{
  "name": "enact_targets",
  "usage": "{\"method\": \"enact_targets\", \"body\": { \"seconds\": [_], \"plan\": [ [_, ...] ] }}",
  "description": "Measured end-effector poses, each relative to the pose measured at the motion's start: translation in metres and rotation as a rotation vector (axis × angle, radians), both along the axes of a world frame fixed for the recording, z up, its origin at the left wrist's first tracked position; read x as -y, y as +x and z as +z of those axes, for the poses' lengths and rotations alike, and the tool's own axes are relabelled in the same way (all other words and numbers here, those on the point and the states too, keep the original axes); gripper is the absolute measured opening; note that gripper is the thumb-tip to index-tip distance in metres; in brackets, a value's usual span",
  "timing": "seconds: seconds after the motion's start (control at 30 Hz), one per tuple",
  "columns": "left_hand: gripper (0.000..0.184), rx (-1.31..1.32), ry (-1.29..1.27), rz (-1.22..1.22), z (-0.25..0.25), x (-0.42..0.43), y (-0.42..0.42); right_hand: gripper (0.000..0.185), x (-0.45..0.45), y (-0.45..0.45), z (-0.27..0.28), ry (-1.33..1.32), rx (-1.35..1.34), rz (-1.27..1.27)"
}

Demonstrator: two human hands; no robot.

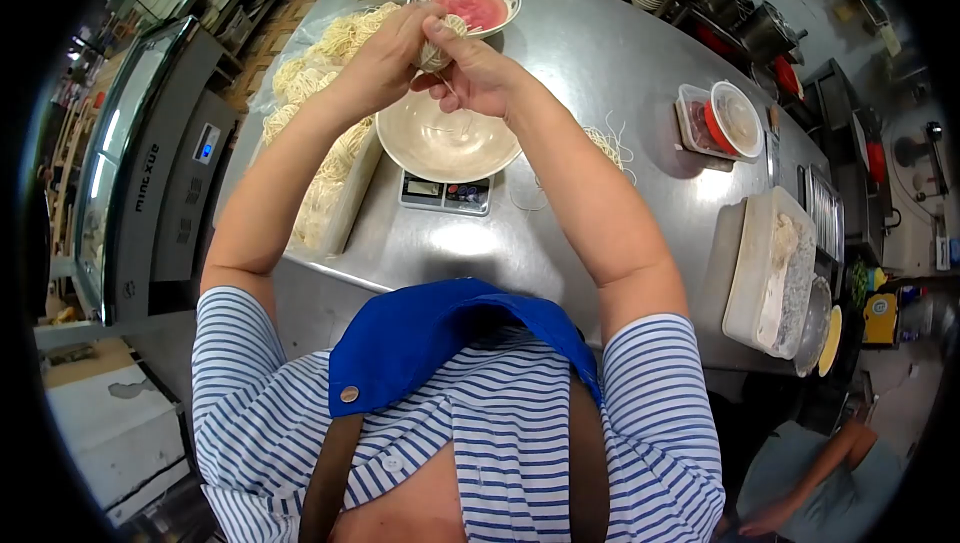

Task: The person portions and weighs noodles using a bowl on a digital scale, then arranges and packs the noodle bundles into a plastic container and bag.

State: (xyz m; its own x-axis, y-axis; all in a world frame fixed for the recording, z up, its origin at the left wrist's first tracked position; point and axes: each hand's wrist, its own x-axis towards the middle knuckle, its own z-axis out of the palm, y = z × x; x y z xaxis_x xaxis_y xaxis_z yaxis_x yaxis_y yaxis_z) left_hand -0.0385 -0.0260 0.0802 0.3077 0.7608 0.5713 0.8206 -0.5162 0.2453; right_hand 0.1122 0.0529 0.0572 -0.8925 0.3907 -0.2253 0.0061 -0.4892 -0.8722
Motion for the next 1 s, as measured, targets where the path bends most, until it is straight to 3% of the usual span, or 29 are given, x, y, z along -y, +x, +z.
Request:
{"method": "enact_targets", "body": {
  "seconds": [0.03, 0.1, 0.13, 0.2, 0.27, 0.33, 0.47, 0.57, 0.6, 0.67, 0.73, 0.8, 0.83, 0.93, 1.0],
  "plan": [
    [0.069, -0.001, 0.0, -0.002, -0.001, 0.0, 0.0, 0.06, 0.0, 0.0, -0.003, 0.0, -0.001, -0.002],
    [0.071, 0.391, -0.213, -0.137, -0.001, 0.001, 0.003, 0.046, 0.0, 0.002, -0.008, -0.071, -0.032, -0.058],
    [0.071, 0.394, -0.218, -0.139, 0.007, 0.007, 0.004, 0.046, -0.001, 0.004, -0.011, -0.076, -0.029, -0.061],
    [0.073, 0.867, -0.769, -0.18, 0.026, 0.016, 0.0, 0.034, -0.004, 0.005, -0.014, -0.057, -0.072, -0.021],
    [0.069, 0.903, -0.647, -0.14, 0.014, 0.01, -0.004, 0.033, -0.001, 0.002, -0.015, -0.114, -0.104, -0.018],
    [0.064, 1.142, -0.909, -0.183, 0.011, 0.008, -0.008, 0.033, 0.001, 0.001, -0.014, -0.167, -0.131, -0.012],
    [0.056, 0.9, -0.751, -0.09, 0.005, 0.008, -0.006, 0.048, 0.001, 0.0, -0.01, 0.011, -0.033, -0.043],
    [0.057, 0.277, -0.094, -0.004, 0.0, 0.006, 0.004, 0.054, -0.003, -0.001, -0.006, 0.048, -0.053, 0.0],
    [0.057, 0.281, -0.095, -0.001, -0.001, 0.005, 0.008, 0.055, -0.003, -0.001, -0.003, 0.047, -0.084, -0.008],
    [0.05, 0.121, 0.227, -0.008, -0.002, 0.004, 0.015, 0.049, -0.004, 0.003, 0.004, 0.015, -0.118, 0.012],
    [0.054, 0.075, 0.211, 0.027, -0.001, 0.005, 0.013, 0.041, -0.002, 0.005, 0.011, 0.022, -0.092, -0.034],
    [0.059, 0.755, -0.334, -0.11, -0.002, 0.006, 0.007, 0.038, -0.001, 0.008, 0.008, 0.052, -0.091, -0.067],
    [0.059, 0.758, -0.336, -0.109, -0.002, 0.006, 0.005, 0.035, 0.0, 0.008, 0.007, 0.086, -0.092, -0.093],
    [0.064, 1.018, -0.806, -0.203, 0.006, 0.008, -0.003, 0.042, 0.001, 0.003, 0.004, 0.053, -0.1, -0.085],
    [0.061, 0.956, -0.762, -0.114, 0.007, 0.01, 0.0, 0.044, 0.0, 0.001, 0.003, 0.066, -0.05, -0.066]
  ]
}}
